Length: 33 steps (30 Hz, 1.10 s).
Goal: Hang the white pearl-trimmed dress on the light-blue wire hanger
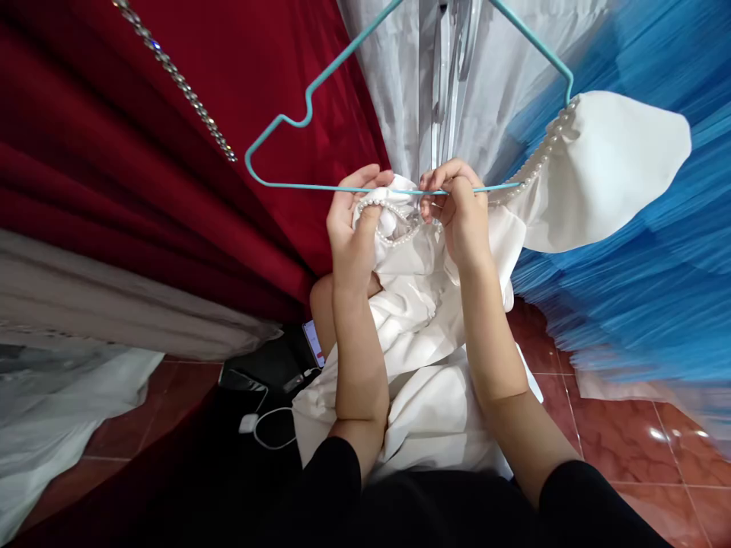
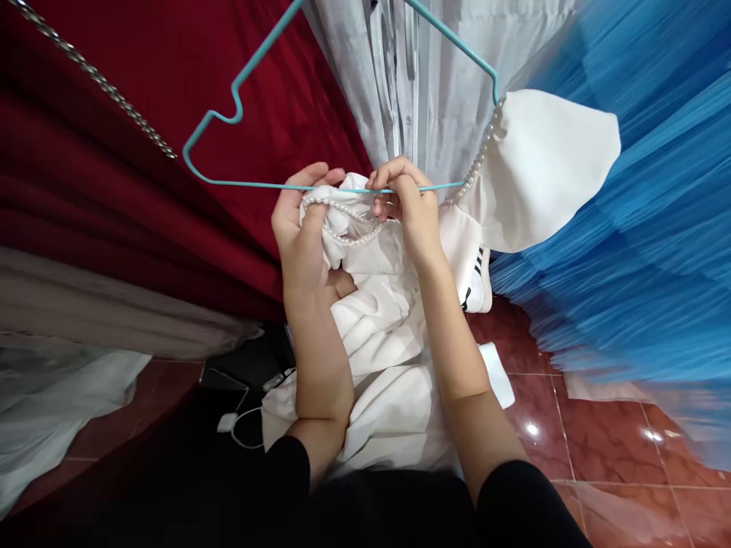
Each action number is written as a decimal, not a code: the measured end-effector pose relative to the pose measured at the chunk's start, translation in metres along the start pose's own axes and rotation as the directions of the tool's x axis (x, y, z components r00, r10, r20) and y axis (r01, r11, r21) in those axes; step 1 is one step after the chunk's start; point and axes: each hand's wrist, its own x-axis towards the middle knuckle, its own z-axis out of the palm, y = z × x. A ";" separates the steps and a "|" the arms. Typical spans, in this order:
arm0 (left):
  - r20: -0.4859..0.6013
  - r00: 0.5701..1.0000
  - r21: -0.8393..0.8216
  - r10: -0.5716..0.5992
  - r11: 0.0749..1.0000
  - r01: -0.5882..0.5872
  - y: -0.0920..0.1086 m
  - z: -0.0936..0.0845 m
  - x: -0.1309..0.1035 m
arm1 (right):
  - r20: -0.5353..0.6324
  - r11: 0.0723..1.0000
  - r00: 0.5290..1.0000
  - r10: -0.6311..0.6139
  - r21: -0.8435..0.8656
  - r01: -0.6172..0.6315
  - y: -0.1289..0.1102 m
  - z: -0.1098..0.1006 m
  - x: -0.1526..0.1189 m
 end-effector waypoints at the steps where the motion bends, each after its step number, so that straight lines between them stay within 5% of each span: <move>1: -0.009 1.000 -0.088 -0.025 0.996 0.024 0.001 0.006 -0.001 | -0.003 1.000 1.000 0.004 0.002 -0.004 0.001 0.001 0.000; 4: -0.063 0.995 -0.228 -0.082 0.971 0.065 0.007 0.023 -0.006 | 0.012 0.998 1.000 -0.027 0.063 0.026 0.003 0.004 0.002; 8: -0.120 0.993 -0.232 -0.005 0.972 -0.023 0.010 0.034 -0.004 | -0.028 0.997 1.000 -0.003 0.081 0.005 -0.001 0.003 -0.004; 12: -0.193 0.976 -0.148 0.097 0.981 -0.127 0.001 0.032 0.006 | -0.056 0.974 0.998 0.022 -0.223 -0.034 -0.021 0.000 -0.028; 15: -0.209 0.975 -0.048 0.079 0.995 -0.091 -0.004 0.030 0.007 | -0.163 0.870 0.965 -0.206 -0.482 0.104 -0.041 -0.004 -0.043; 18: -0.178 0.980 -0.078 0.084 0.992 -0.099 0.000 0.030 0.001 | -0.285 0.651 0.750 -0.597 -0.719 0.244 -0.057 -0.018 -0.038; 21: -0.156 0.982 -0.140 0.106 0.982 -0.128 0.007 0.032 -0.003 | -0.014 0.214 0.481 -0.876 -0.908 0.362 -0.065 -0.044 -0.016; 22: -0.157 0.982 -0.148 0.106 0.980 -0.130 0.008 0.032 -0.003 | 0.082 0.108 0.442 -0.893 -0.915 0.388 -0.067 -0.053 -0.007; 24: -0.162 0.982 -0.131 0.099 0.984 -0.121 0.009 0.031 -0.003 | 0.167 0.081 0.503 -0.848 -0.897 0.435 -0.068 -0.067 0.008; 27: -0.179 0.979 -0.029 0.098 0.994 -0.105 0.010 0.027 -0.002 | 0.098 0.238 0.644 -0.759 -0.878 0.415 -0.067 -0.077 0.023; 32: -0.149 0.980 0.044 0.133 0.991 -0.127 0.016 0.018 0.002 | 0.028 0.269 0.583 -0.812 -0.868 0.417 -0.077 -0.087 0.038; 33: -0.134 0.982 0.030 0.136 0.991 -0.133 0.017 0.018 0.002 | -0.015 0.313 0.604 -0.797 -0.865 0.392 -0.081 -0.090 0.040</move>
